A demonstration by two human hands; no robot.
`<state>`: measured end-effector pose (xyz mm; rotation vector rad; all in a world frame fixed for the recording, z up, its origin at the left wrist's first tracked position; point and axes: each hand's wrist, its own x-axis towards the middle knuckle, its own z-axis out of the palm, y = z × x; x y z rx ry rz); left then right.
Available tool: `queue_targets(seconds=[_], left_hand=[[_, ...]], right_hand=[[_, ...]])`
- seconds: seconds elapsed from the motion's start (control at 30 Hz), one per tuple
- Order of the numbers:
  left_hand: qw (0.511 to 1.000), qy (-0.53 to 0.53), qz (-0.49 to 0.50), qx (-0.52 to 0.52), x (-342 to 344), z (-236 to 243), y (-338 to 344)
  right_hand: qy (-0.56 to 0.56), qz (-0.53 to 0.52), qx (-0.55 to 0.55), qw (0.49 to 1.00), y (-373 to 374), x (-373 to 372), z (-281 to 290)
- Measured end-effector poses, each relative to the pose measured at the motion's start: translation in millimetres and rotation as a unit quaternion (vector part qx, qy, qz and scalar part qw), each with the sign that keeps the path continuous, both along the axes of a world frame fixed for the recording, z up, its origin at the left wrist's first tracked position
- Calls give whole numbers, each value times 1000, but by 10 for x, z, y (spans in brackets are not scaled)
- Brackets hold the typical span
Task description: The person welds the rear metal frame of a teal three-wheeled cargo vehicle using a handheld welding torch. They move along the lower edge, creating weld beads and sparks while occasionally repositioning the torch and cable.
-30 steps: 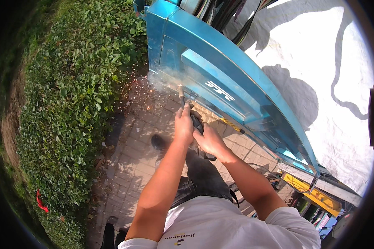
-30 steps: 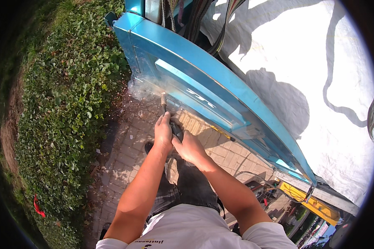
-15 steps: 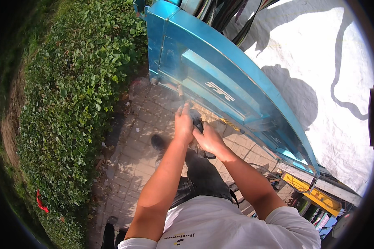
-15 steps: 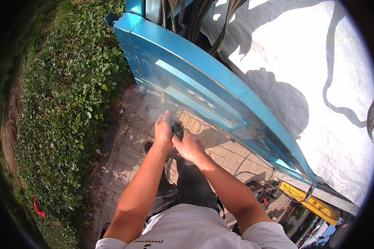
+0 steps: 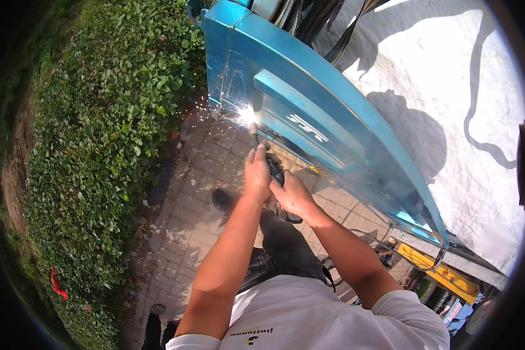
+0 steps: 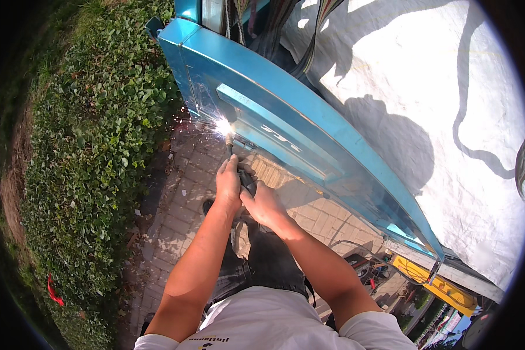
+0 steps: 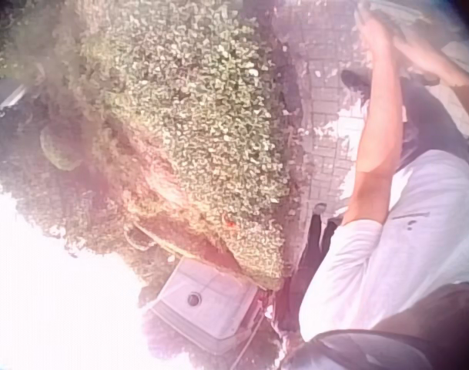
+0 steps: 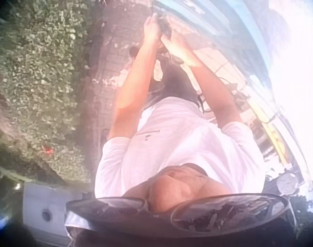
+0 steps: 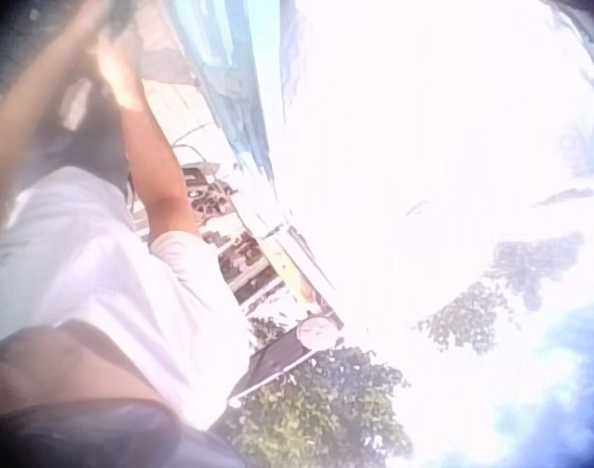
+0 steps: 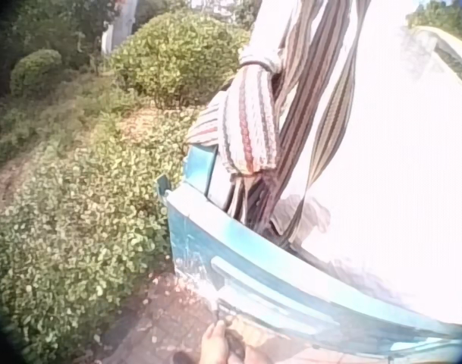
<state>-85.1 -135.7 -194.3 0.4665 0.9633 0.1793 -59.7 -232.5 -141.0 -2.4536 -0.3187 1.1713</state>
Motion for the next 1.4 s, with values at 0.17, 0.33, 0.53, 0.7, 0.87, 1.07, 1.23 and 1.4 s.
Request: queue_targets(seconds=[0.17, 0.33, 0.53, 0.7, 0.87, 1.07, 1.23, 1.4], left_hand=[[1000, -1, -3, 1, -27, -25, 2], [999, -10, -10, 31, -264, -71, 26], [987, -95, -129, -13, -1269, -12, -233], [869, -96, -477, 90, -1941, -311, -347], [755, -22, -617, 221, -1972, -213, -440], [524, -57, -738, 422, -2190, -555, -792], [528, -26, -762, 373, -2215, -835, -1299], [533, -90, -741, 398, -2499, -1099, -2145]], right_hand=[[0, 7, -4, 1000, -6, -12, -11], [31, 11, 24, 999, -40, -175, -98], [75, -113, 207, 969, -334, -808, -70], [20, -256, 307, 916, -708, -1543, -320], [-181, -238, 158, 941, -1268, -2044, -381], [3, -368, 108, 923, -2450, -2904, -532], [46, -487, -55, 870, -3755, -4118, -1244], [92, -542, -80, 831, -5010, -5176, -1632]])
